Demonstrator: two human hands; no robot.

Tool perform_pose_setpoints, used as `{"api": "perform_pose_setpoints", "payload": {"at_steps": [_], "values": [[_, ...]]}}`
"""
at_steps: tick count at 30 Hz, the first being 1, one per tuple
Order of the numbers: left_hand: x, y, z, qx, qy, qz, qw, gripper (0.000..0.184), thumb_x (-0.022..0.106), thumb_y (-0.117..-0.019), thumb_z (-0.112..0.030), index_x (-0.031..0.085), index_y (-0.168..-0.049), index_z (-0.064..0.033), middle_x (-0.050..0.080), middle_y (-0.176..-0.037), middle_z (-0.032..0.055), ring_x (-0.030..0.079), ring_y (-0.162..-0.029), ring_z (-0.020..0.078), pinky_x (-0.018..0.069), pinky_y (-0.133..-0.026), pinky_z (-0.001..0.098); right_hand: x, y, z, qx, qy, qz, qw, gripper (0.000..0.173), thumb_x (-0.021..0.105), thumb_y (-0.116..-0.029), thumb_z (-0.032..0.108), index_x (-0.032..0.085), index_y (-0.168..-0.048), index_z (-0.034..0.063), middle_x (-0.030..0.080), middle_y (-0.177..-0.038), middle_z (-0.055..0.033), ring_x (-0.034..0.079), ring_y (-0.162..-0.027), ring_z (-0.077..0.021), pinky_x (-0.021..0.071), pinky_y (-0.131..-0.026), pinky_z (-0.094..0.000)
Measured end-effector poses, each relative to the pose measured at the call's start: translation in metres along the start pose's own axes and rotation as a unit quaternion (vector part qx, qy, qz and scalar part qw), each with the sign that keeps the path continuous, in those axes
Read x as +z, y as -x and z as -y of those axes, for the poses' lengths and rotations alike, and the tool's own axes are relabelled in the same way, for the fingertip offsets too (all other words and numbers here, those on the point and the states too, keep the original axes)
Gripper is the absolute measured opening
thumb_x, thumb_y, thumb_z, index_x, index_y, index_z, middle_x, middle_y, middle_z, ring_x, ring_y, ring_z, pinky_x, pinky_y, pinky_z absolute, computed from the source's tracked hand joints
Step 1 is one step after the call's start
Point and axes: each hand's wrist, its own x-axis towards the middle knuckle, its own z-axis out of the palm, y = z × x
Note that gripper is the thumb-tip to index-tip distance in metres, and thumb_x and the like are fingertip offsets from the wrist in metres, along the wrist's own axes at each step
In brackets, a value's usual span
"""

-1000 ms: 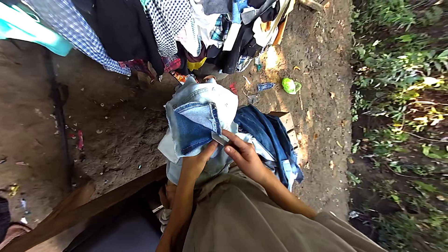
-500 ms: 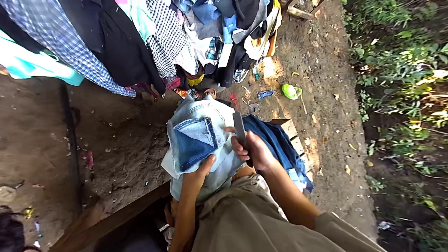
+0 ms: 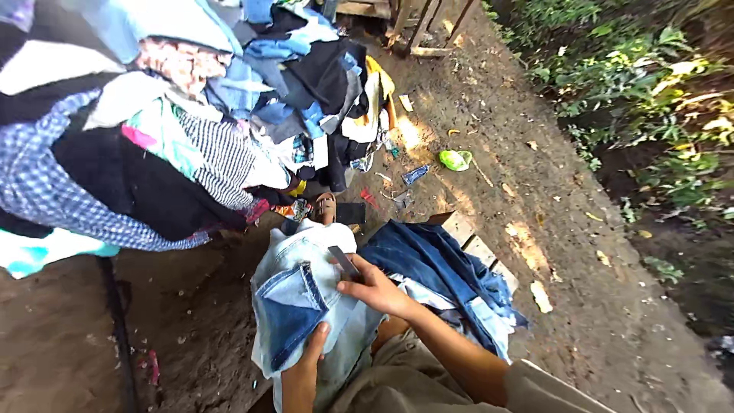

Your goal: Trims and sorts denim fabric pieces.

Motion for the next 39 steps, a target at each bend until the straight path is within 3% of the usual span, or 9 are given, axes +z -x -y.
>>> {"api": "perform_pose_setpoints", "payload": {"at_steps": [6,12,17,23,28,30,34,36,39], "values": [[-0.001,-0.006,-0.003,0.033,-0.003,0.020,0.999,0.025,0.070,-0.0830,-0.001,0.064,-0.107,-0.0042,0.072,-0.083,-0.0053,0.066,-0.066,0.0000,0.0546,-0.056,0.0176,-0.016,-0.022,-0.010,0.025,0.105,0.070,0.992,0.068,0.060,-0.0968,0.019,0.034,-0.160,0.0149,0.067,-0.095,-0.0194,0.063,-0.077,-0.0271,0.0518,-0.076,-0.0501],[0.001,0.000,-0.011,0.061,-0.060,0.047,0.995,0.025,0.069,-0.0871,-0.001,0.062,-0.111,-0.0025,0.071,-0.085,-0.0079,0.066,-0.069,-0.0016,0.0558,-0.058,0.0175,-0.016,-0.051,-0.007,0.004,0.269,0.074,0.960,0.067,0.062,-0.0955,0.022,0.040,-0.159,0.0243,0.071,-0.104,-0.0241,0.068,-0.092,-0.0437,0.0497,-0.082,-0.0674],[0.011,0.000,-0.028,0.108,-0.083,0.075,0.988,0.034,0.067,-0.0862,0.002,0.057,-0.118,0.0061,0.070,-0.097,-0.0045,0.066,-0.089,-0.0028,0.0573,-0.077,0.0185,-0.009,-0.060,-0.011,-0.057,0.299,0.050,0.951,0.039,0.068,-0.0970,0.031,0.067,-0.129,0.0091,0.073,-0.106,-0.0194,0.070,-0.099,-0.0389,0.0510,-0.087,-0.0641],[0.015,0.009,-0.053,0.208,-0.051,0.103,0.971,0.042,0.072,-0.0815,0.008,0.055,-0.120,0.0114,0.072,-0.107,-0.0036,0.066,-0.105,-0.0013,0.0552,-0.097,0.0223,-0.029,-0.061,0.005,-0.139,0.213,0.137,0.957,0.027,0.072,-0.0940,0.023,0.067,-0.089,-0.0033,0.060,-0.070,-0.0103,0.057,-0.067,-0.0201,0.0454,-0.066,-0.0434],[0.013,0.056,-0.073,0.288,-0.057,0.127,0.948,0.026,0.076,-0.0911,-0.013,0.072,-0.116,-0.0115,0.074,-0.114,-0.0083,0.067,-0.111,0.0028,0.0541,-0.101,0.0261,-0.062,-0.018,0.052,-0.108,0.093,0.263,0.954,0.021,0.075,-0.0848,0.014,0.063,-0.071,0.0029,0.056,-0.061,0.0054,0.051,-0.057,0.0014,0.0413,-0.055,-0.0219],[0.023,0.053,-0.071,0.282,-0.028,0.099,0.954,0.023,0.076,-0.0914,-0.018,0.074,-0.114,-0.0196,0.074,-0.112,-0.0117,0.068,-0.108,0.0012,0.0557,-0.098,0.0238,-0.068,-0.026,0.051,-0.095,0.052,0.265,0.958,0.016,0.072,-0.0856,0.013,0.062,-0.074,0.0078,0.056,-0.063,0.0117,0.050,-0.058,0.0064,0.0418,-0.056,-0.0164],[0.037,0.000,-0.020,0.177,0.110,-0.034,0.977,0.027,0.067,-0.0875,0.006,0.062,-0.114,0.0059,0.072,-0.104,-0.0004,0.068,-0.103,0.0057,0.0564,-0.096,0.0282,-0.047,-0.061,0.015,-0.055,0.151,0.076,0.984,0.018,0.077,-0.0888,0.017,0.070,-0.097,0.0021,0.061,-0.071,-0.0005,0.055,-0.063,-0.0070,0.0500,-0.064,-0.0297],[0.039,-0.017,-0.008,0.124,0.165,-0.067,0.976,0.027,0.062,-0.0880,0.008,0.058,-0.114,0.0036,0.072,-0.101,-0.0009,0.069,-0.099,0.0062,0.0578,-0.094,0.0294,-0.035,-0.066,0.007,-0.065,0.228,-0.019,0.971,0.028,0.079,-0.0878,0.025,0.072,-0.104,0.0038,0.060,-0.069,-0.0038,0.054,-0.060,-0.0128,0.0495,-0.061,-0.0372],[0.040,-0.015,-0.010,0.101,0.173,-0.073,0.977,0.025,0.064,-0.0862,0.009,0.061,-0.110,0.0017,0.073,-0.096,-0.0023,0.070,-0.096,0.0049,0.0583,-0.092,0.0282,-0.027,-0.039,0.013,-0.129,0.208,-0.105,0.964,0.022,0.067,-0.0939,0.023,0.072,-0.107,0.0068,0.056,-0.063,0.0048,0.048,-0.053,-0.0019,0.0451,-0.054,-0.0241]]}}
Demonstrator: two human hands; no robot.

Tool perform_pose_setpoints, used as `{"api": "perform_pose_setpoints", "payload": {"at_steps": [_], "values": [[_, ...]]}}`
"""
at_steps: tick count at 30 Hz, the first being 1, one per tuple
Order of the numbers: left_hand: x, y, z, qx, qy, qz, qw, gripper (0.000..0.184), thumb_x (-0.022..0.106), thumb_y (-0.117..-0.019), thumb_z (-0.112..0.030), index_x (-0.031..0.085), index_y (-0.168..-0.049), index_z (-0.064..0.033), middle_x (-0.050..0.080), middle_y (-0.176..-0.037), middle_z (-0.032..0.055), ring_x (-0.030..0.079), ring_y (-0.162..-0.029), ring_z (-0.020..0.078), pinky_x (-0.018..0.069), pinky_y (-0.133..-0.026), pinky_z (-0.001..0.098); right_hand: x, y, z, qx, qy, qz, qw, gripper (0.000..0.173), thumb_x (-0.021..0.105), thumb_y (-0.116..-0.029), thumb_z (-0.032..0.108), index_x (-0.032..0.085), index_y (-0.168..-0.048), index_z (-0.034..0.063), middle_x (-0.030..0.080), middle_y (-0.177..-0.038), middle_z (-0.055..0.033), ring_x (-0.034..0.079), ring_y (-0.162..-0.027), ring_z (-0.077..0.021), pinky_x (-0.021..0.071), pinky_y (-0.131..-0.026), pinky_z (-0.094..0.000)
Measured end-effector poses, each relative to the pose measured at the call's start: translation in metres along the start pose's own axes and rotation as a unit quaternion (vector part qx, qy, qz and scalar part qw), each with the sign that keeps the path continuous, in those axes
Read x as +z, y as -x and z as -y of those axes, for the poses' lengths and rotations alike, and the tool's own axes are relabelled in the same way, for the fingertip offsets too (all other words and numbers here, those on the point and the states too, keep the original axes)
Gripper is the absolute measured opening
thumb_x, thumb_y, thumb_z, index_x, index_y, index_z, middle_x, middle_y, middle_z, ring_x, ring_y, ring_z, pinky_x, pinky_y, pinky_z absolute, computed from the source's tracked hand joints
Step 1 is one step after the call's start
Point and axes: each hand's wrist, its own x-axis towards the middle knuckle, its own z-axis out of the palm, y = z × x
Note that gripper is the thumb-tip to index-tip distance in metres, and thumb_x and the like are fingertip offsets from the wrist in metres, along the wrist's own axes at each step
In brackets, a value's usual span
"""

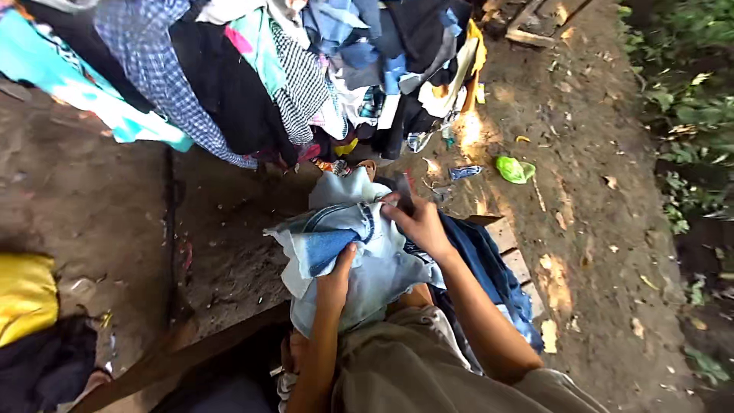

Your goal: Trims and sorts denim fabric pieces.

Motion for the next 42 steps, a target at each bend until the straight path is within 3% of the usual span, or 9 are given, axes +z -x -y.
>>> {"api": "perform_pose_setpoints", "payload": {"at_steps": [3,8,16,20,24,28,31,37,42], "values": [[-0.002,0.001,-0.003,-0.012,0.016,0.017,1.000,0.025,0.065,-0.0851,0.008,0.062,-0.109,0.0001,0.073,-0.095,-0.0026,0.070,-0.094,0.0059,0.0587,-0.091,0.0286,-0.008,0.028,0.016,-0.032,-0.060,0.010,0.998,0.034,0.050,-0.1044,0.026,0.069,-0.118,0.0021,0.054,-0.068,0.0087,0.043,-0.055,0.0055,0.0403,-0.053,-0.0160],[-0.014,0.016,-0.015,0.052,-0.043,0.119,0.991,0.024,0.075,-0.0843,0.000,0.071,-0.107,-0.0057,0.075,-0.101,-0.0091,0.069,-0.100,0.0006,0.0572,-0.095,0.0247,0.006,0.043,0.040,-0.071,-0.104,0.050,0.991,0.045,0.064,-0.0972,0.042,0.069,-0.108,-0.0014,0.052,-0.066,0.0124,0.043,-0.057,0.0102,0.0383,-0.054,-0.0102],[-0.038,-0.008,-0.003,-0.047,0.014,0.039,0.998,0.029,0.065,-0.0889,0.000,0.058,-0.117,0.0032,0.073,-0.101,0.0006,0.070,-0.097,0.0082,0.0590,-0.093,0.0316,0.054,-0.029,0.048,0.043,-0.040,0.175,0.983,0.021,0.072,-0.0926,0.025,0.068,-0.084,0.0064,0.054,-0.060,-0.0010,0.048,-0.051,-0.0096,0.0407,-0.049,-0.0304],[-0.030,-0.008,-0.010,-0.071,0.028,0.021,0.997,0.025,0.062,-0.0902,0.002,0.059,-0.115,0.0019,0.073,-0.099,0.0012,0.071,-0.095,0.0088,0.0596,-0.091,0.0313,0.039,-0.034,0.049,0.123,-0.157,0.252,0.947,0.025,0.051,-0.1039,0.029,0.067,-0.097,0.0099,0.047,-0.056,0.0066,0.040,-0.044,-0.0006,0.0339,-0.043,-0.0175],[-0.012,0.000,-0.019,-0.061,0.022,-0.011,0.998,0.037,0.069,-0.0875,-0.001,0.054,-0.121,0.0027,0.072,-0.099,-0.0018,0.069,-0.096,0.0041,0.0590,-0.090,0.0266,0.020,-0.008,0.043,0.116,-0.161,0.240,0.950,0.037,0.033,-0.1096,0.028,0.064,-0.117,0.0075,0.058,-0.073,0.0040,0.054,-0.055,-0.0030,0.0469,-0.048,-0.0186],[0.004,-0.001,-0.017,-0.025,0.017,-0.066,0.997,0.050,0.078,-0.0780,0.005,0.055,-0.123,0.0052,0.072,-0.103,0.0025,0.069,-0.098,0.0065,0.0585,-0.091,0.0274,0.011,0.027,0.034,0.000,-0.024,0.190,0.982,0.050,0.034,-0.1092,0.038,0.067,-0.122,0.0032,0.061,-0.076,0.0039,0.054,-0.063,0.0002,0.0480,-0.060,-0.0197],[0.001,-0.003,-0.018,-0.055,-0.009,-0.061,0.997,0.042,0.078,-0.0786,0.006,0.060,-0.117,0.0041,0.073,-0.101,0.0042,0.070,-0.096,0.0084,0.0597,-0.088,0.0288,0.008,0.043,0.031,-0.036,0.066,0.164,0.984,0.067,0.029,-0.1072,0.057,0.065,-0.132,0.0071,0.065,-0.080,-0.0038,0.060,-0.069,-0.0112,0.0530,-0.067,-0.0356],[-0.006,0.006,-0.019,-0.075,0.000,-0.025,0.997,0.029,0.068,-0.0807,0.012,0.062,-0.107,-0.0002,0.073,-0.092,-0.0040,0.069,-0.091,0.0021,0.0584,-0.088,0.0237,0.021,0.058,0.030,-0.058,0.068,0.167,0.982,0.063,0.053,-0.1012,0.053,0.056,-0.140,0.0029,0.068,-0.083,-0.0066,0.063,-0.068,-0.0144,0.0555,-0.064,-0.0375],[-0.016,0.005,-0.017,-0.094,0.026,0.004,0.995,0.026,0.065,-0.0841,0.006,0.060,-0.109,0.0009,0.072,-0.095,0.0001,0.070,-0.095,0.0072,0.0586,-0.091,0.0295,0.029,0.062,0.026,-0.071,0.098,0.132,0.984,0.068,0.038,-0.1048,0.059,0.058,-0.138,0.0030,0.070,-0.090,-0.0106,0.068,-0.076,-0.0200,0.0567,-0.066,-0.0437]]}}
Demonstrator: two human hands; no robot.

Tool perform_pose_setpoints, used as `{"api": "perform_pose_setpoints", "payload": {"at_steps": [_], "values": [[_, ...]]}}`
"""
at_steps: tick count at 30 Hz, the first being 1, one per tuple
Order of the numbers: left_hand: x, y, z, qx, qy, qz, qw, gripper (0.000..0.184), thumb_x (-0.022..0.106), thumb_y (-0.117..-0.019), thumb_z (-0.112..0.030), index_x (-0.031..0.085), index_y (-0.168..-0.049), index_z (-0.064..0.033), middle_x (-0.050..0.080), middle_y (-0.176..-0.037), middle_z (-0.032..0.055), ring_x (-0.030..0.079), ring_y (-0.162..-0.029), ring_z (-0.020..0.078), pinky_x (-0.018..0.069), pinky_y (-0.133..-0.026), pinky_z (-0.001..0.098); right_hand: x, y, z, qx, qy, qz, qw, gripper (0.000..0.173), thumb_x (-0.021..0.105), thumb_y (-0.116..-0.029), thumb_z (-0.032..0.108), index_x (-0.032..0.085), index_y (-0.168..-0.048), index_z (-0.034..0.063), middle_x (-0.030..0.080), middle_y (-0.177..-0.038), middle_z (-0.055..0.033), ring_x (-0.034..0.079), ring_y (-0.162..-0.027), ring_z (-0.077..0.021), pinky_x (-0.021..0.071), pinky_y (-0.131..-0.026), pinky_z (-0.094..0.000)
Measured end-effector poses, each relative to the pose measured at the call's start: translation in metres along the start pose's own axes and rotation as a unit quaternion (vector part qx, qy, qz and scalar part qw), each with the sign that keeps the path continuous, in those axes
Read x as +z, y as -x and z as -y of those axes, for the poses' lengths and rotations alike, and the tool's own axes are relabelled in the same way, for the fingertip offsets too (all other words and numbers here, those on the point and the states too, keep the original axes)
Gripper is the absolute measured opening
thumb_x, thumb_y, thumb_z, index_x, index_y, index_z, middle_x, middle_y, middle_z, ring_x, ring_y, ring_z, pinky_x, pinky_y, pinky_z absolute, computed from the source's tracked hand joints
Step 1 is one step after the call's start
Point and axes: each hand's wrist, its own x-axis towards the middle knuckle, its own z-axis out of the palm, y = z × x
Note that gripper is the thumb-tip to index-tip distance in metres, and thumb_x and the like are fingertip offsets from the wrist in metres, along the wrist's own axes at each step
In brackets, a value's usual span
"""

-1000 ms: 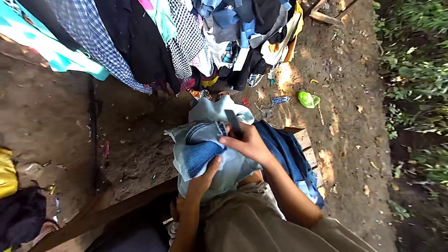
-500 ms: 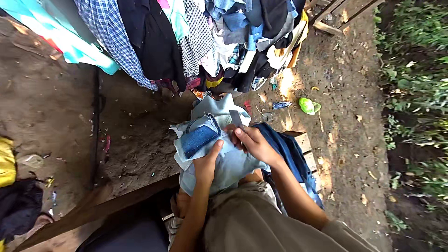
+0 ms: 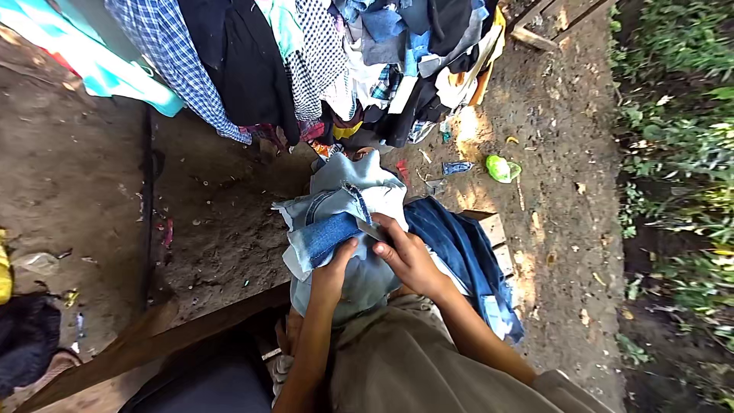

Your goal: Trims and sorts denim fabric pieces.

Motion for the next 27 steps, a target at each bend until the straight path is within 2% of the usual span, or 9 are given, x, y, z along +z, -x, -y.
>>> {"api": "perform_pose_setpoints", "payload": {"at_steps": [3,6,9,14,17,19,22,24,27], "values": [[0.002,0.000,-0.001,0.001,0.006,-0.011,1.000,0.024,0.063,-0.0850,0.006,0.060,-0.108,0.0005,0.072,-0.095,-0.0003,0.070,-0.094,0.0064,0.0583,-0.090,0.0280,-0.001,0.002,0.002,0.015,-0.024,0.019,0.999,0.069,0.031,-0.1066,0.058,0.055,-0.141,0.0041,0.068,-0.088,-0.0081,0.065,-0.073,-0.0162,0.0549,-0.065,-0.0404],[0.004,0.000,0.001,0.019,0.018,-0.005,1.000,0.021,0.058,-0.0912,0.004,0.059,-0.112,0.0006,0.072,-0.097,-0.0015,0.069,-0.095,0.0053,0.0575,-0.092,0.0272,0.002,0.003,0.003,0.000,-0.008,0.020,1.000,0.064,0.041,-0.1062,0.053,0.052,-0.144,0.0029,0.069,-0.086,-0.0083,0.066,-0.071,-0.0175,0.0558,-0.064,-0.0418],[0.000,0.001,0.006,0.039,0.032,0.011,0.999,0.029,0.064,-0.0864,0.006,0.058,-0.114,0.0012,0.073,-0.098,-0.0019,0.070,-0.096,0.0049,0.0577,-0.093,0.0268,0.008,0.003,-0.001,-0.003,-0.015,0.004,1.000,0.062,0.054,-0.1025,0.048,0.052,-0.143,0.0015,0.072,-0.091,-0.0097,0.069,-0.076,-0.0175,0.0582,-0.069,-0.0418],[-0.003,0.000,0.005,0.041,0.034,0.024,0.998,0.030,0.067,-0.0840,0.006,0.059,-0.113,0.0023,0.073,-0.097,-0.0009,0.070,-0.095,0.0062,0.0585,-0.092,0.0282,0.010,-0.002,-0.002,0.029,-0.121,0.024,0.992,0.058,0.055,-0.1034,0.043,0.050,-0.145,0.0031,0.070,-0.095,-0.0067,0.066,-0.080,-0.0095,0.0572,-0.075,-0.0339],[-0.003,-0.001,0.006,0.051,0.025,0.031,0.998,0.030,0.064,-0.0869,0.004,0.059,-0.117,0.0012,0.073,-0.099,-0.0013,0.070,-0.096,0.0065,0.0578,-0.093,0.0288,0.011,-0.003,-0.003,0.062,-0.130,0.041,0.989,0.053,0.050,-0.1040,0.040,0.051,-0.148,0.0097,0.072,-0.110,-0.0095,0.068,-0.098,-0.0138,0.0561,-0.088,-0.0413],[-0.002,-0.003,0.004,0.056,0.016,0.039,0.998,0.030,0.064,-0.0885,0.006,0.060,-0.118,0.0006,0.073,-0.100,-0.0010,0.070,-0.096,0.0069,0.0582,-0.092,0.0287,0.014,-0.006,-0.004,0.068,-0.147,0.039,0.986,0.051,0.055,-0.1030,0.036,0.052,-0.147,0.0109,0.071,-0.113,-0.0095,0.068,-0.101,-0.0141,0.0562,-0.091,-0.0415],[0.002,0.000,-0.005,0.039,-0.037,0.044,0.998,0.035,0.074,-0.0824,0.006,0.062,-0.116,0.0023,0.074,-0.098,0.0002,0.071,-0.093,0.0062,0.0599,-0.088,0.0267,0.014,-0.007,-0.004,0.045,-0.173,0.032,0.983,0.050,0.059,-0.1026,0.029,0.051,-0.146,0.0060,0.071,-0.110,-0.0096,0.068,-0.097,-0.0106,0.0572,-0.089,-0.0347],[0.005,0.001,-0.012,0.029,-0.052,0.056,0.997,0.042,0.077,-0.0797,0.005,0.061,-0.118,0.0024,0.074,-0.100,0.0002,0.071,-0.096,0.0054,0.0591,-0.091,0.0260,0.012,-0.006,-0.003,0.034,-0.190,0.033,0.981,0.051,0.057,-0.1042,0.028,0.049,-0.148,0.0033,0.071,-0.107,-0.0093,0.067,-0.092,-0.0075,0.0568,-0.088,-0.0298],[0.009,-0.002,-0.011,0.023,-0.029,0.025,0.999,0.041,0.075,-0.0816,0.006,0.062,-0.120,0.0007,0.074,-0.101,0.0007,0.070,-0.097,0.0065,0.0585,-0.091,0.0268,0.009,-0.004,-0.001,0.037,-0.183,0.041,0.982,0.059,0.041,-0.1077,0.046,0.046,-0.150,0.0046,0.067,-0.096,-0.0026,0.061,-0.081,-0.0021,0.0534,-0.077,-0.0247]]}}
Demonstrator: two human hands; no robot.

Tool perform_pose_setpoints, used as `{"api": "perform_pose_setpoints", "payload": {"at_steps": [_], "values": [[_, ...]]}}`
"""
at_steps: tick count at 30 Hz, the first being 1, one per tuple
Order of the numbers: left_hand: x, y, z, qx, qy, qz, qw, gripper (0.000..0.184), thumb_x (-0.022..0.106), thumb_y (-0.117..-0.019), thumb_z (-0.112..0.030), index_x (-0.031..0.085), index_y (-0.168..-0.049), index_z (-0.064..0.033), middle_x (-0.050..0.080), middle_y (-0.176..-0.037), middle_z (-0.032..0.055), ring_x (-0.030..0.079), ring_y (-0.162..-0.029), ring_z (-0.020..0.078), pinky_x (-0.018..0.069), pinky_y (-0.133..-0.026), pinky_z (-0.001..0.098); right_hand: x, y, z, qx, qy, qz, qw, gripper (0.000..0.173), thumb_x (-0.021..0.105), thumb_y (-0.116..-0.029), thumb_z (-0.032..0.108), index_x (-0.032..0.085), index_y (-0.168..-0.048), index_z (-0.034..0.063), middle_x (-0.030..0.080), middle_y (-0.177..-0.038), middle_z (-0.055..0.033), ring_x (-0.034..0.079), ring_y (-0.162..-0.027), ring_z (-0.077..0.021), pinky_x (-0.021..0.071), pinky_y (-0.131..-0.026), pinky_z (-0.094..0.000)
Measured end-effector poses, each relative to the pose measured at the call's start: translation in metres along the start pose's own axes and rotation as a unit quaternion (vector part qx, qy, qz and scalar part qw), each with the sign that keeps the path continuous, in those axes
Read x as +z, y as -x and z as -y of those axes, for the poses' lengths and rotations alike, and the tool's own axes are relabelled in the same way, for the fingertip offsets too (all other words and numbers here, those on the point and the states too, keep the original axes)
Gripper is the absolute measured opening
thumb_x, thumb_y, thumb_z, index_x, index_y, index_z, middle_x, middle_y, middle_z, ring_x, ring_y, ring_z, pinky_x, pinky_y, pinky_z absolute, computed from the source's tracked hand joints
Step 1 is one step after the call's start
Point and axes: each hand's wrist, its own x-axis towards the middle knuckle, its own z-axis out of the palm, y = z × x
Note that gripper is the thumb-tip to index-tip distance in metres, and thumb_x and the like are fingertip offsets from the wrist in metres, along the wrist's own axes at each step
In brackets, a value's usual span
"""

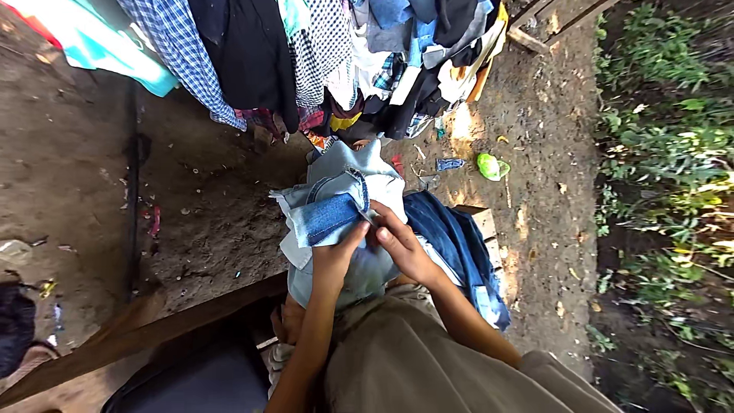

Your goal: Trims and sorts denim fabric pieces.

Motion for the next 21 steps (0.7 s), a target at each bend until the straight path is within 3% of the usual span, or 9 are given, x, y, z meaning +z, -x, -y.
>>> {"api": "perform_pose_setpoints", "payload": {"at_steps": [5,10,13,16,17,19,21], "values": [[-0.006,-0.001,0.008,-0.005,-0.008,-0.015,1.000,0.034,0.071,-0.0847,0.008,0.063,-0.117,0.0002,0.073,-0.101,0.0000,0.069,-0.098,0.0053,0.0577,-0.092,0.0261,0.010,0.008,-0.007,-0.009,0.053,-0.031,0.998,0.056,0.050,-0.1063,0.040,0.048,-0.148,0.0029,0.070,-0.093,-0.0081,0.066,-0.079,-0.0094,0.0568,-0.076,-0.0332],[-0.014,-0.002,0.014,0.010,-0.001,0.018,1.000,0.035,0.073,-0.0834,0.008,0.064,-0.116,0.0012,0.073,-0.103,0.0022,0.069,-0.100,0.0083,0.0575,-0.095,0.0287,0.024,0.010,-0.016,-0.054,0.038,-0.126,0.990,0.047,0.061,-0.1017,0.030,0.061,-0.137,-0.0007,0.073,-0.096,-0.0080,0.066,-0.080,-0.0050,0.0570,-0.077,-0.0272],[-0.013,-0.003,0.013,0.022,0.008,0.033,0.999,0.031,0.072,-0.0844,0.007,0.065,-0.114,0.0007,0.074,-0.102,0.0024,0.070,-0.099,0.0091,0.0577,-0.094,0.0291,0.032,0.006,-0.016,-0.078,0.037,-0.175,0.981,0.043,0.062,-0.1016,0.028,0.064,-0.133,-0.0001,0.074,-0.107,-0.0099,0.068,-0.088,-0.0057,0.0576,-0.082,-0.0279],[-0.010,-0.002,0.012,0.019,0.026,0.030,0.999,0.028,0.071,-0.0855,0.006,0.065,-0.112,0.0013,0.074,-0.099,0.0021,0.070,-0.096,0.0090,0.0584,-0.092,0.0291,0.035,0.001,-0.009,-0.079,-0.037,-0.191,0.978,0.037,0.061,-0.1013,0.021,0.065,-0.129,-0.0034,0.073,-0.103,-0.0058,0.066,-0.088,-0.0017,0.0564,-0.083,-0.0232],[-0.011,-0.003,0.013,0.013,0.029,0.028,0.999,0.029,0.071,-0.0855,0.006,0.064,-0.113,0.0018,0.074,-0.099,0.0025,0.071,-0.096,0.0096,0.0587,-0.092,0.0297,0.034,0.000,-0.003,-0.052,-0.095,-0.179,0.978,0.035,0.059,-0.1010,0.016,0.064,-0.130,-0.0034,0.071,-0.096,-0.0005,0.063,-0.082,0.0017,0.0538,-0.077,-0.0190],[-0.014,-0.007,0.014,-0.002,0.039,0.028,0.999,0.032,0.072,-0.0849,0.005,0.062,-0.115,0.0021,0.073,-0.100,0.0036,0.071,-0.096,0.0114,0.0591,-0.092,0.0320,0.026,-0.003,0.012,0.047,-0.223,-0.127,0.965,0.035,0.053,-0.1022,0.014,0.062,-0.134,0.0022,0.062,-0.077,0.0081,0.049,-0.061,0.0052,0.0402,-0.056,-0.0127],[-0.019,-0.010,0.016,-0.013,0.061,0.030,0.998,0.033,0.071,-0.0849,0.006,0.061,-0.116,0.0028,0.073,-0.101,0.0056,0.071,-0.096,0.0140,0.0599,-0.091,0.0350,0.008,-0.007,0.020,0.147,-0.310,-0.024,0.939,0.039,0.048,-0.1046,0.023,0.057,-0.141,0.0110,0.060,-0.071,0.0081,0.044,-0.052,0.0034,0.0333,-0.046,-0.0133]]}}
